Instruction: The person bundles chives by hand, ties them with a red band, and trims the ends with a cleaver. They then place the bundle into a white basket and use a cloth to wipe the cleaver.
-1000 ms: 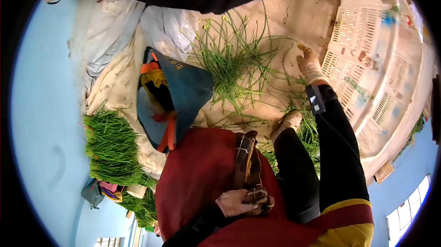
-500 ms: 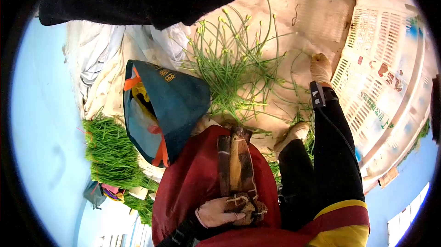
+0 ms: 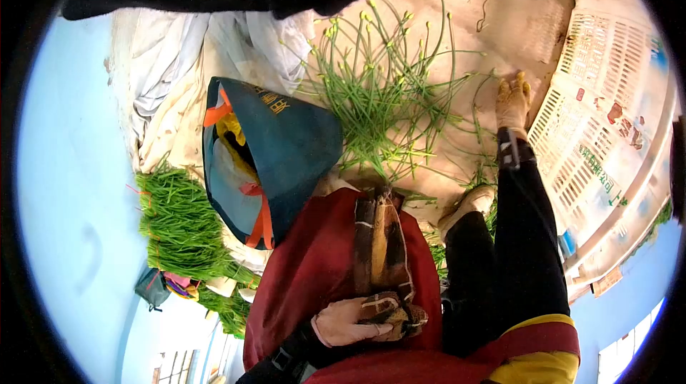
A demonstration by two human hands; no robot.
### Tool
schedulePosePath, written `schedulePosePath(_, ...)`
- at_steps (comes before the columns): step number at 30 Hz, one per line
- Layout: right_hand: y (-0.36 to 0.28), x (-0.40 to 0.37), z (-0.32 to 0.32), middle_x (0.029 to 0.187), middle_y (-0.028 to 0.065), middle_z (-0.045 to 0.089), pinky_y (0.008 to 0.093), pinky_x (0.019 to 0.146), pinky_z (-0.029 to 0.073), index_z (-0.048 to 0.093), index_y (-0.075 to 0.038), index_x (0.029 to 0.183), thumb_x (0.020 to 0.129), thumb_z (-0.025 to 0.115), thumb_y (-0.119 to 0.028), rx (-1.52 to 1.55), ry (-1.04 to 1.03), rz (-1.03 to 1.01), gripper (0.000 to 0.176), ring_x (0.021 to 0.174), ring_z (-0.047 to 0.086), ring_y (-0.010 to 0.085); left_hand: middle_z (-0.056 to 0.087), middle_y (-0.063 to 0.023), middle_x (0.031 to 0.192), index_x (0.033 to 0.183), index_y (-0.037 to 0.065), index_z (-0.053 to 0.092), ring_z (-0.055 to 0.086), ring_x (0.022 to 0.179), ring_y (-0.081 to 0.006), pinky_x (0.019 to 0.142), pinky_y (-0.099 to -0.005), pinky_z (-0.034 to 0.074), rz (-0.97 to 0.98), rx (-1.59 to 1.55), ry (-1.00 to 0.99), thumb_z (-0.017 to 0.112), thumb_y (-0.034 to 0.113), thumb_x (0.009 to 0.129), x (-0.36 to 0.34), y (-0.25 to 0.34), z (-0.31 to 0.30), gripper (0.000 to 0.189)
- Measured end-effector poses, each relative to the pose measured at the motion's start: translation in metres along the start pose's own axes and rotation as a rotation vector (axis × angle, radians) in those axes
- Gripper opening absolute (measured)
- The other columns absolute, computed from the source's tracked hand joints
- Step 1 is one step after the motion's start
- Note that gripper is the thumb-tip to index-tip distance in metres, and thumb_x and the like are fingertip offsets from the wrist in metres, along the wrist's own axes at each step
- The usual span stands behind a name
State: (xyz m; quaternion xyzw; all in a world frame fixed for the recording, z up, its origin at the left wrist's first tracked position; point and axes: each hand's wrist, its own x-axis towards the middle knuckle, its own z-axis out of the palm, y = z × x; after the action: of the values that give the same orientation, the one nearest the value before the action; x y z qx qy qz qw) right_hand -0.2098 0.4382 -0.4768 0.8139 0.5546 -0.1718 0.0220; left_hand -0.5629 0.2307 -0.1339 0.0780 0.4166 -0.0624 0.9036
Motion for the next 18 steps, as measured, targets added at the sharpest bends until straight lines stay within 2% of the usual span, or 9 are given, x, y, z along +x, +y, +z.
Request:
schedulePosePath(1, -0.018, -0.018, -0.016, 0.14, 0.0212, 0.045, 0.0401, 0.106, 0.033, 0.034, -0.006, 0.145, 0.096, 0.044, -0.045, -0.205, -0.166, -0.033, 0.063, 0.129, 0.043, 0.0288, 0.062, -0.01, 0.12, 0.131, 0.002, 0.051, 0.057, 0.112, -0.019, 0.098, -0.0308, 0.042, 0.031, 0.075, -0.01, 0.068, 0.038, 0.087, -0.001, 0.002, 0.0, 0.06)
schedulePosePath(3, -0.009, -0.055, 0.04, 0.129, 0.0231, 0.052, 0.038, 0.102, 0.039, 0.041, 0.0, 0.14, 0.095, 0.053, -0.038, 0.058, 0.098, -0.184, 0.061, 0.123, 0.047, 0.0332, 0.062, -0.009, 0.12, 0.13, 0.002, 0.051, 0.056, 0.111, -0.0175, 0.098, -0.0301, 0.042, 0.04, -0.007, -0.021, 0.068, 0.036, 0.087, -0.002, -0.004, 0.001, 0.058)
schedulePosePath(4, -0.029, -0.077, 0.052, 0.136, 0.0281, 0.047, 0.0388, 0.109, 0.032, 0.036, 0.002, 0.143, 0.094, 0.055, -0.038, -0.039, 0.131, -0.12, 0.066, 0.133, 0.037, 0.0378, 0.061, -0.0081, 0.12, 0.13, 0.002, 0.051, 0.055, 0.11, -0.0159, 0.098, -0.0294, 0.041, 0.049, -0.083, -0.036, 0.068, 0.034, 0.088, -0.001, -0.007, 0.001, 0.056)
schedulePosePath(6, -0.108, -0.117, 0.029, 0.15, 0.0261, 0.027, 0.0373, 0.116, 0.023, 0.027, -0.003, 0.148, 0.09, 0.064, -0.037, 0.399, -0.075, 0.188, 0.076, 0.138, 0.029, 0.0368, 0.06, -0.0077, 0.121, 0.13, 0.002, 0.05, 0.054, 0.111, -0.0153, 0.098, -0.029, 0.041, 0.058, -0.123, -0.045, 0.068, 0.034, 0.088, 0.0, -0.014, 0.001, 0.056)
schedulePosePath(7, -0.13, -0.132, 0.035, 0.154, 0.0239, 0.02, 0.0362, 0.117, 0.021, 0.023, -0.008, 0.15, 0.088, 0.065, -0.042, 0.666, -0.132, 0.291, 0.082, 0.139, 0.027, 0.0356, 0.06, -0.0073, 0.122, 0.131, 0.002, 0.049, 0.053, 0.111, -0.0147, 0.099, -0.0285, 0.04, 0.068, -0.162, -0.063, 0.068, 0.033, 0.089, 0.0, -0.017, 0.0, 0.056)
schedulePosePath(8, -0.139, -0.146, 0.05, 0.158, 0.017, 0.006, 0.0442, 0.119, 0.013, 0.006, -0.017, 0.153, 0.085, 0.049, -0.068, 0.343, -0.251, 0.096, 0.096, 0.145, 0.006, 0.0385, 0.06, -0.0073, 0.122, 0.131, 0.002, 0.049, 0.053, 0.111, -0.0147, 0.099, -0.0285, 0.04, 0.066, -0.16, -0.062, 0.068, 0.033, 0.089, 0.001, -0.021, 0.0, 0.056)
schedulePosePath(9, -0.165, -0.16, 0.045, 0.159, 0.0151, 0.008, 0.0419, 0.119, 0.015, 0.005, -0.016, 0.153, 0.085, 0.049, -0.068, 0.161, -0.343, 0.077, 0.096, 0.145, 0.006, 0.0381, 0.06, -0.0076, 0.122, 0.132, 0.002, 0.049, 0.053, 0.112, -0.0153, 0.099, -0.0288, 0.04, 0.071, -0.208, -0.075, 0.068, 0.033, 0.088, 0.001, -0.025, 0.0, 0.057)
schedulePosePath(13, -0.221, -0.195, 0.044, 0.154, 0.016, 0.026, 0.0462, 0.112, 0.028, 0.009, -0.011, 0.153, 0.075, 0.07, -0.058, 0.141, -0.404, 0.022, 0.109, 0.14, 0.025, 0.0364, 0.06, -0.0075, 0.121, 0.131, 0.002, 0.05, 0.053, 0.112, -0.0152, 0.099, -0.0284, 0.04, 0.018, -0.334, -0.035, 0.071, 0.032, 0.086, -0.01, -0.013, -0.001, 0.058)
schedulePosePath(18, -0.253, -0.207, 0.037, 0.144, 0.0132, 0.04, 0.0471, 0.103, 0.036, 0.008, -0.009, 0.152, 0.071, 0.077, -0.048, 0.2, -0.516, 0.095, 0.113, 0.129, 0.041, 0.0337, 0.06, -0.0074, 0.121, 0.131, 0.002, 0.05, 0.054, 0.111, -0.0153, 0.097, -0.0279, 0.042, 0.011, -0.218, -0.01, 0.069, 0.026, 0.087, -0.02, -0.014, -0.01, 0.053)
